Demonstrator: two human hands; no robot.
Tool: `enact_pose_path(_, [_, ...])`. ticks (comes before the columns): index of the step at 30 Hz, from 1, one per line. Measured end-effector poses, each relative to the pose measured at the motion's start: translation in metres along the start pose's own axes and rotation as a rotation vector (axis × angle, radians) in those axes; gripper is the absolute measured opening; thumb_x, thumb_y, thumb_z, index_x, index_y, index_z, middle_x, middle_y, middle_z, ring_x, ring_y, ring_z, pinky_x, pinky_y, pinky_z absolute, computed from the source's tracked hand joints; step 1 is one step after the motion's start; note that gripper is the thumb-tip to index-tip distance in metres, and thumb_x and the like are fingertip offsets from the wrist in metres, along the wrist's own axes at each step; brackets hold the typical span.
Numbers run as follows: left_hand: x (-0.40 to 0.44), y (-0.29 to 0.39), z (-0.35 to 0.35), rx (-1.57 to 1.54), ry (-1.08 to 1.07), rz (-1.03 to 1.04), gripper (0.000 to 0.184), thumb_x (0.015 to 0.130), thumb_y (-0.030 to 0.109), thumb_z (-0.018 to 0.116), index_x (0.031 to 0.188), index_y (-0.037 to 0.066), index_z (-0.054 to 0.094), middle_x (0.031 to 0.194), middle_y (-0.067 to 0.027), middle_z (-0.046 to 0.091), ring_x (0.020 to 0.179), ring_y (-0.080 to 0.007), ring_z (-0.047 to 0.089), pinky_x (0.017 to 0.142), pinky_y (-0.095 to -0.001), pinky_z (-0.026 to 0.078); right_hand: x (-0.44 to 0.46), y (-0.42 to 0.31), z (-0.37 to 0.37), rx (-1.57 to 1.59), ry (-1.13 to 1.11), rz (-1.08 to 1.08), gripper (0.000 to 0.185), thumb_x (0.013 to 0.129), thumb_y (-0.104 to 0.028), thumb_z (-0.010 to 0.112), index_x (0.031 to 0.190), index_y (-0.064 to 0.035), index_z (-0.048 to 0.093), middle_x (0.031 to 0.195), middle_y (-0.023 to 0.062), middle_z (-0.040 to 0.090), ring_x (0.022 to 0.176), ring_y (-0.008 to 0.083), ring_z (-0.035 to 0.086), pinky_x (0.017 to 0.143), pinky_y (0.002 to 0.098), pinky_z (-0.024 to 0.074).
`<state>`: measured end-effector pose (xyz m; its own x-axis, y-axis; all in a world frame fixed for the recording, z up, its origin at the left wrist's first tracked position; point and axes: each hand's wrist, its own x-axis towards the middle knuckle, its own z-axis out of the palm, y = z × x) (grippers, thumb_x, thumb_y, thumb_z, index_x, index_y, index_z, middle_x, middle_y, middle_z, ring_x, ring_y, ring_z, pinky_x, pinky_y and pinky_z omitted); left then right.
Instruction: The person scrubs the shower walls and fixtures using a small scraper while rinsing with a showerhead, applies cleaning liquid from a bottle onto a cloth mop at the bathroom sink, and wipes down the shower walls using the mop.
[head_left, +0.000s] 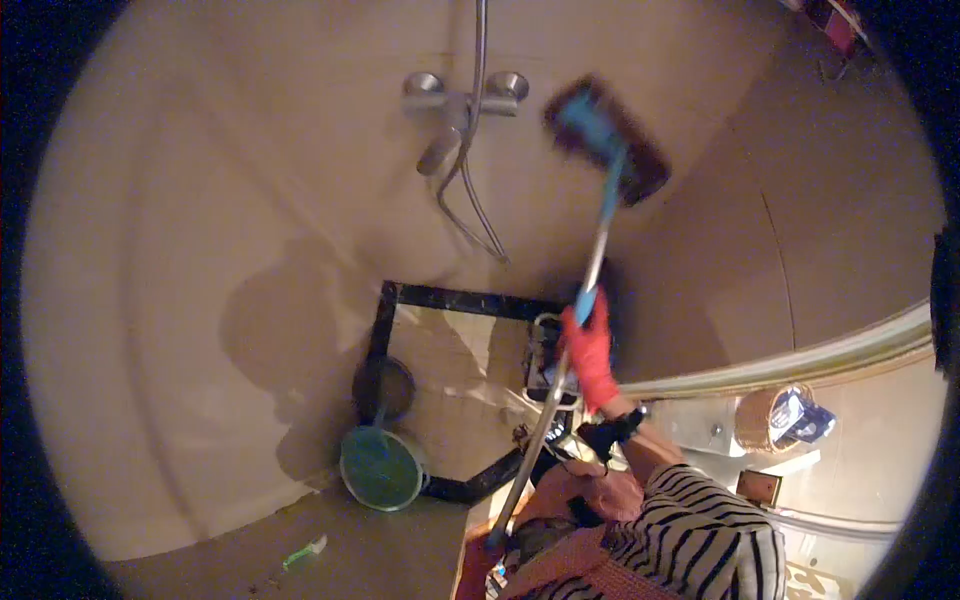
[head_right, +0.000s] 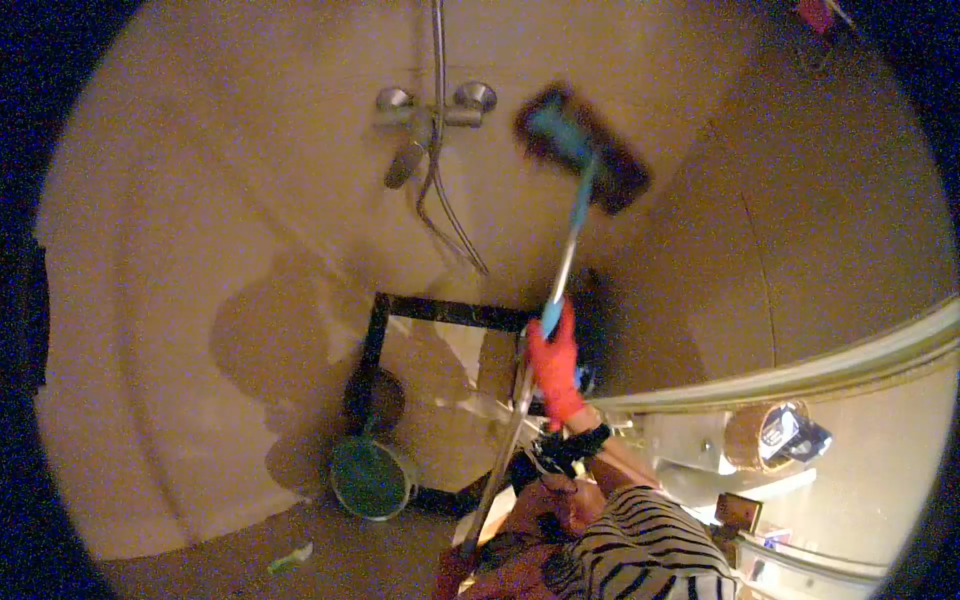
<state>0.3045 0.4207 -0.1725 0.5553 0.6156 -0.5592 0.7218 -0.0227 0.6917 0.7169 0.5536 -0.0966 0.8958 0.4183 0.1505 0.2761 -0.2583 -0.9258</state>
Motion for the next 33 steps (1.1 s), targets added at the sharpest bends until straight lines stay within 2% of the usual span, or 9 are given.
enact_pose_path(1, [0.018,0.01,0.004,-0.042,0.048,0.088,0.037,0.077,0.037,0.064,0.094,0.005,0.065,0.079,-0.0201,0.065,0.074,-0.0319,0.066,0.063,-0.0401,0.051,0.012,-0.078,-0.03,0.139,-0.04,0.258,0.061,0.087,-0.022,0.057,0.139,-0.0101,0.026,0.102,0.0134,0.058,0.071,0.0241,0.059,0.064,0.0323,0.0499])
enact_pose_path(3, [0.054,0.02,0.026,-0.327,-0.107,-0.003,0.049,0.073,0.043,0.068,0.102,0.003,0.063,0.085,-0.0197,0.066,0.08,-0.0252,0.066,0.068,-0.0377,0.05,0.058,-0.087,-0.054,0.136,0.119,-0.013,0.06,0.088,-0.023,0.056,0.138,-0.0075,0.027,0.109,0.0166,0.058,0.082,0.0286,0.061,0.071,0.035,0.0499])
enact_pose_path(9, [0.028,-0.013,0.039,-0.219,-0.242,-0.239,0.055,0.075,0.049,0.064,0.1,0.0,0.063,0.085,-0.0187,0.066,0.083,-0.0246,0.066,0.07,-0.0376,0.05,0.026,0.014,0.006,-0.152,0.089,-0.013,0.069,0.086,-0.022,0.055,0.142,-0.0164,0.015,0.103,0.0256,0.06,0.09,0.0436,0.059,0.079,0.0448,0.0481])
enact_pose_path(11, [0.02,-0.04,0.061,-0.362,-0.162,-0.26,0.054,0.076,0.051,0.062,0.095,0.0,0.063,0.083,-0.0194,0.066,0.08,-0.0279,0.066,0.068,-0.0387,0.049,0.019,0.078,0.049,-0.134,-0.11,0.355,0.074,0.084,-0.029,0.058,0.142,-0.0141,0.014,0.109,0.0245,0.058,0.099,0.0406,0.057,0.085,0.0408,0.0455])
enact_pose_path(17, [0.039,0.056,0.023,0.179,0.102,-0.168,0.042,0.078,0.047,0.061,0.075,0.005,0.063,0.065,-0.0163,0.063,0.062,-0.0336,0.064,0.054,-0.0403,0.049,0.046,0.217,0.122,-0.171,-0.224,0.587,0.067,0.084,-0.028,0.059,0.139,-0.0149,0.022,0.081,0.0108,0.06,0.068,0.0222,0.058,0.054,0.0336,0.0457])
enact_pose_path(21, [0.041,-0.018,0.028,0.139,0.139,-0.229,0.032,0.077,0.04,0.063,0.085,0.01,0.065,0.073,-0.014,0.065,0.071,-0.0329,0.065,0.061,-0.0438,0.051,0.047,0.175,0.08,0.059,0.014,0.232,0.031,0.086,-0.024,0.06,0.108,-0.0164,0.04,0.073,0.0001,0.051,0.056,0.0115,0.047,0.045,0.0291,0.0388])
enact_pose_path(24, [0.028,0.035,0.008,0.045,0.16,-0.195,0.037,0.078,0.037,0.063,0.1,0.008,0.061,0.093,-0.0161,0.064,0.088,-0.0348,0.061,0.075,-0.0432,0.049,0.021,0.03,0.004,0.626,-0.185,0.445,0.019,0.087,-0.023,0.059,0.093,-0.0141,0.043,0.059,-0.0003,0.046,0.047,0.0125,0.046,0.04,0.0278,0.0381])
enact_pose_path(29, [0.003,0.042,0.02,0.083,0.386,-0.081,0.032,0.079,0.037,0.06,0.096,0.01,0.06,0.083,-0.0157,0.064,0.079,-0.0358,0.062,0.068,-0.0446,0.049,-0.056,-0.039,-0.051,0.66,-0.589,0.368,0.033,0.089,-0.039,0.052,0.097,-0.007,0.051,0.074,0.0061,0.058,0.057,0.0174,0.053,0.058,0.0304,0.0462])
enact_pose_path(33, [-0.075,-0.005,0.036,0.235,0.415,-0.174,0.034,0.079,0.045,0.055,0.085,0.012,0.061,0.073,-0.0155,0.063,0.069,-0.0354,0.062,0.06,-0.0462,0.048,-0.07,-0.12,-0.061,0.962,-0.338,0.371,0.038,0.088,-0.046,0.052,0.098,-0.0095,0.056,0.074,0.002,0.055,0.067,0.0128,0.05,0.063,0.0258,0.0421])
